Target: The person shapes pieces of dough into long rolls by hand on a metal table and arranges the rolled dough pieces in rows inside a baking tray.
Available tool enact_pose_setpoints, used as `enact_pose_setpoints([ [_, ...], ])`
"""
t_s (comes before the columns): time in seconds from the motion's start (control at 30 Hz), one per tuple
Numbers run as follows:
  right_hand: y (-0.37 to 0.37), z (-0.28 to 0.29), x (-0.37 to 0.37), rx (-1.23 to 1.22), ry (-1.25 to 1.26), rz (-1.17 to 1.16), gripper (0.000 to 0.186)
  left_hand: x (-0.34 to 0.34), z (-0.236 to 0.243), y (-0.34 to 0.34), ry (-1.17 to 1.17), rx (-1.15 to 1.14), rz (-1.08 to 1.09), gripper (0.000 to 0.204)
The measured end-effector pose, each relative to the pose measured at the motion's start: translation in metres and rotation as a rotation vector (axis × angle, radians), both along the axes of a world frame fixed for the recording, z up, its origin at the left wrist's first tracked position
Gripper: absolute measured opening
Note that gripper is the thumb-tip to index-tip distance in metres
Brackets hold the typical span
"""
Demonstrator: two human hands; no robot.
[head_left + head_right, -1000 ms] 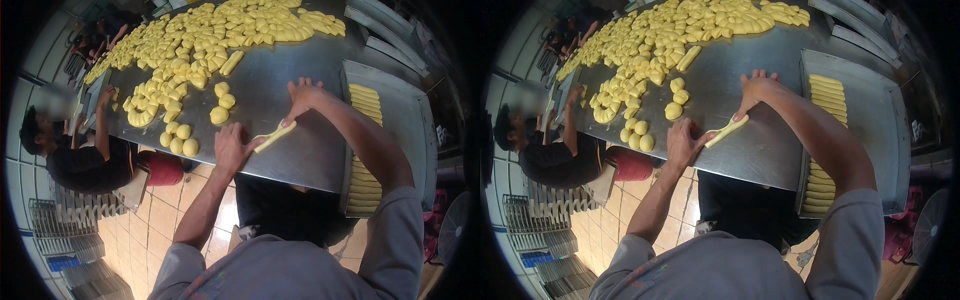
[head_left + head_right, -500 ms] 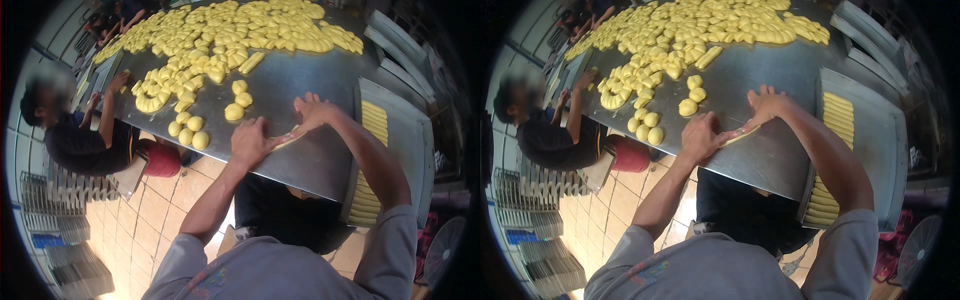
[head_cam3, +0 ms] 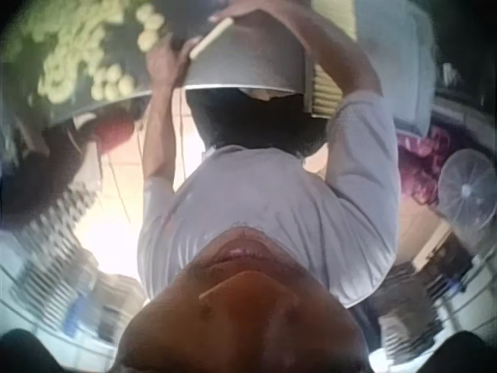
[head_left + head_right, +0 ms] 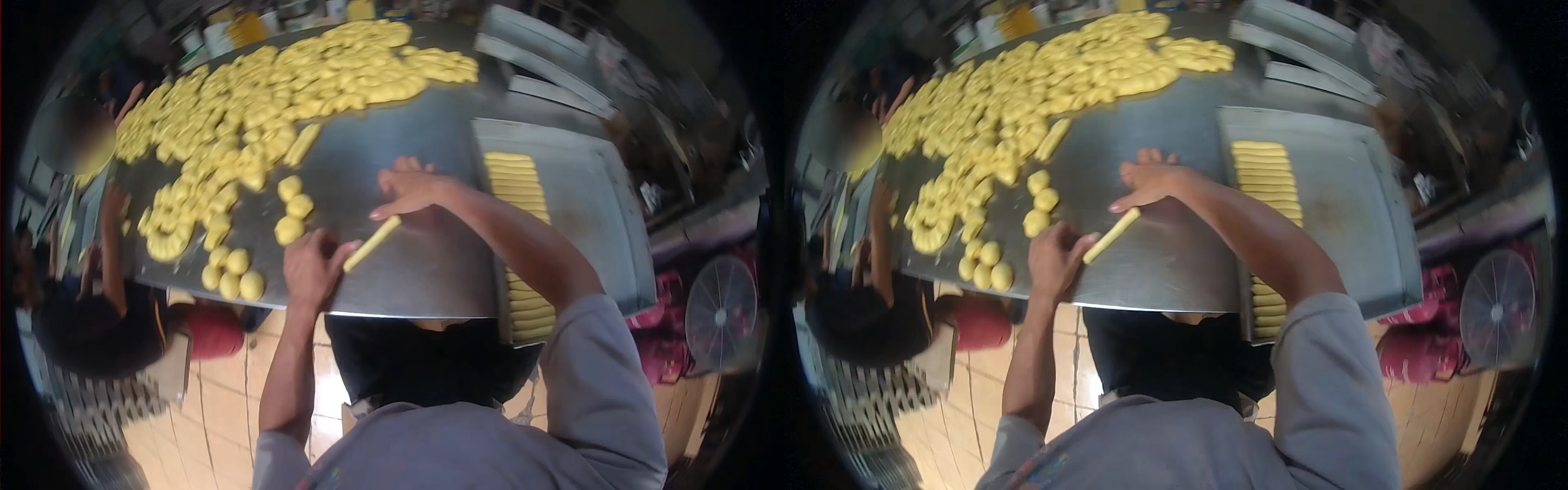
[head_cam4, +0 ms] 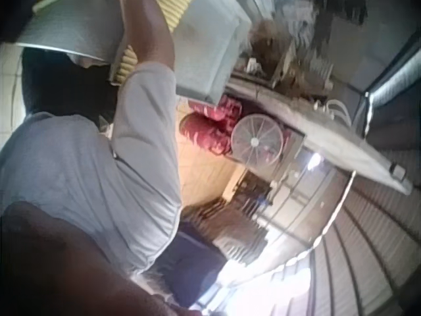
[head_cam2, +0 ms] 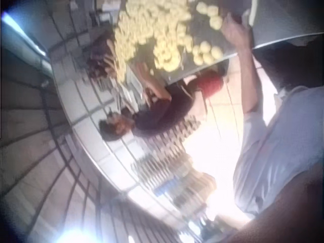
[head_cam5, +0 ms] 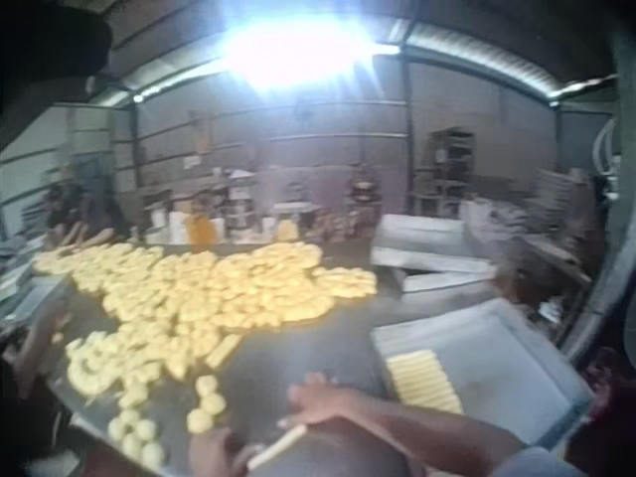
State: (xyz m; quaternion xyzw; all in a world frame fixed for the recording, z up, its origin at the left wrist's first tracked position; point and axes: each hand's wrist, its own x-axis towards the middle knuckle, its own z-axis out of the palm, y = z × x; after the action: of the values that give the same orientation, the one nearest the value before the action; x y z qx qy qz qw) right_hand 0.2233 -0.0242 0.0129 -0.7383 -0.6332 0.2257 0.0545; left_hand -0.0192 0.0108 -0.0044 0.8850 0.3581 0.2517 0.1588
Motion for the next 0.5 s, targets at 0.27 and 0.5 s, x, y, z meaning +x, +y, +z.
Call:
enact_pose_setpoints([
  [0.27,-0.021,0.000,0.004,0.092,-0.001,-0.048,0.051,0.006,-0.009,-0.009,-0.010,0.001,0.053,0.037],
  [0.5,-0.032,0.010,-0.025,0.217,0.061,0.259,0.013,-0.007,-0.005,-0.025,0.054,-0.029,-0.136,0.025],
])
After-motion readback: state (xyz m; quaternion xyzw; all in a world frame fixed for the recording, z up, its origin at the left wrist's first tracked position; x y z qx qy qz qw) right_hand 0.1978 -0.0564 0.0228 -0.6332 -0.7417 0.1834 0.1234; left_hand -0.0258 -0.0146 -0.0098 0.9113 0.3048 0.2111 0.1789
